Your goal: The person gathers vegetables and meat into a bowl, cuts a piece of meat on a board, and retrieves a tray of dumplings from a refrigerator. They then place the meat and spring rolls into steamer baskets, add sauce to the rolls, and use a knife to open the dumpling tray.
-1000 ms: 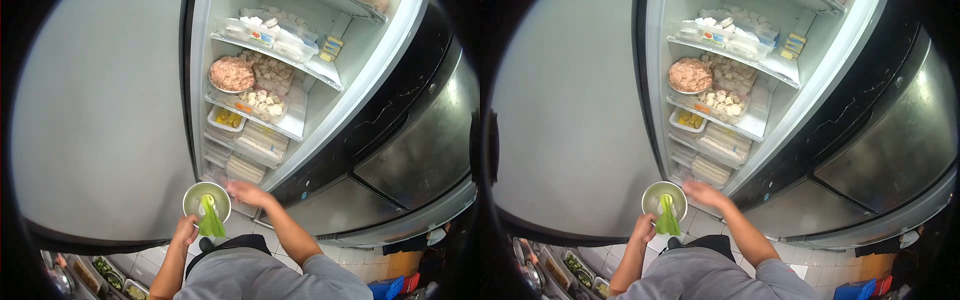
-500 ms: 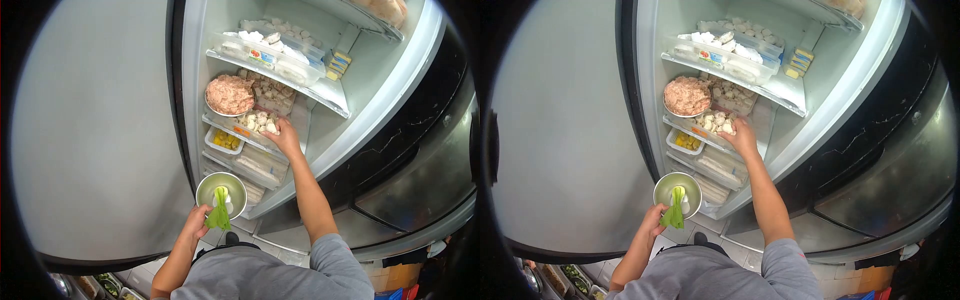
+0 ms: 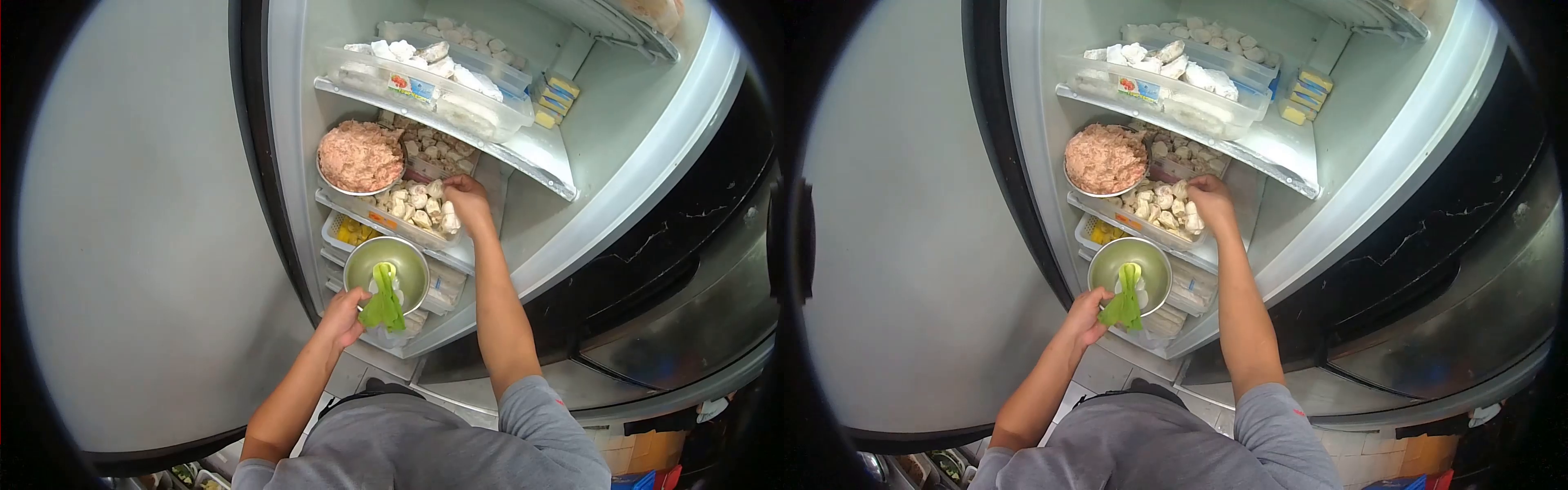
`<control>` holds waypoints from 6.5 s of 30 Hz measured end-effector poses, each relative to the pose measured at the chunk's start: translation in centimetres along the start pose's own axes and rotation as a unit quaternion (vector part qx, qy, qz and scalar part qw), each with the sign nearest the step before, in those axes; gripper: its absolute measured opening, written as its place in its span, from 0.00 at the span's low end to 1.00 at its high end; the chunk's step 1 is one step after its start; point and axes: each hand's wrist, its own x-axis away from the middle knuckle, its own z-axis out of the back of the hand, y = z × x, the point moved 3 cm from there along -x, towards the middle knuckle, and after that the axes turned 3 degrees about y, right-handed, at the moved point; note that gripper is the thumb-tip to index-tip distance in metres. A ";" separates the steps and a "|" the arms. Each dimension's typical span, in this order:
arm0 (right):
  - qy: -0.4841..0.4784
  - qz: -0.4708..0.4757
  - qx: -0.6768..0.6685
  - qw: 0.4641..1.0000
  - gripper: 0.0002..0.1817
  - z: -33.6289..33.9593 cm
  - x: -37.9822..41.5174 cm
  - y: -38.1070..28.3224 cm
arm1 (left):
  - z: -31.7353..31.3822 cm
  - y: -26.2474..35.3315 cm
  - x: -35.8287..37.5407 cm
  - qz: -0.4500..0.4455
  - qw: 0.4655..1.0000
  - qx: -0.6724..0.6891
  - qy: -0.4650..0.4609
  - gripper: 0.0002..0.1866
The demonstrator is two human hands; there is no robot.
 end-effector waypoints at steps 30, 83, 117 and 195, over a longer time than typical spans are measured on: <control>-0.075 0.124 0.430 0.891 0.26 -8.4 3.1 -6.4 | 8.2 0.4 6.6 -0.053 0.998 0.044 0.010 0.27; -0.278 0.056 0.072 0.956 0.22 -17.8 20.1 9.9 | 22.8 -8.8 8.9 -0.021 0.979 0.051 0.195 0.29; 0.050 -0.139 0.133 0.980 0.35 -3.7 16.9 14.2 | 24.1 -9.8 7.7 0.004 0.984 0.039 0.175 0.31; -0.337 -0.299 -0.052 0.891 0.16 -31.6 -0.2 16.4 | 18.4 -6.6 8.4 -0.075 0.962 0.103 0.243 0.27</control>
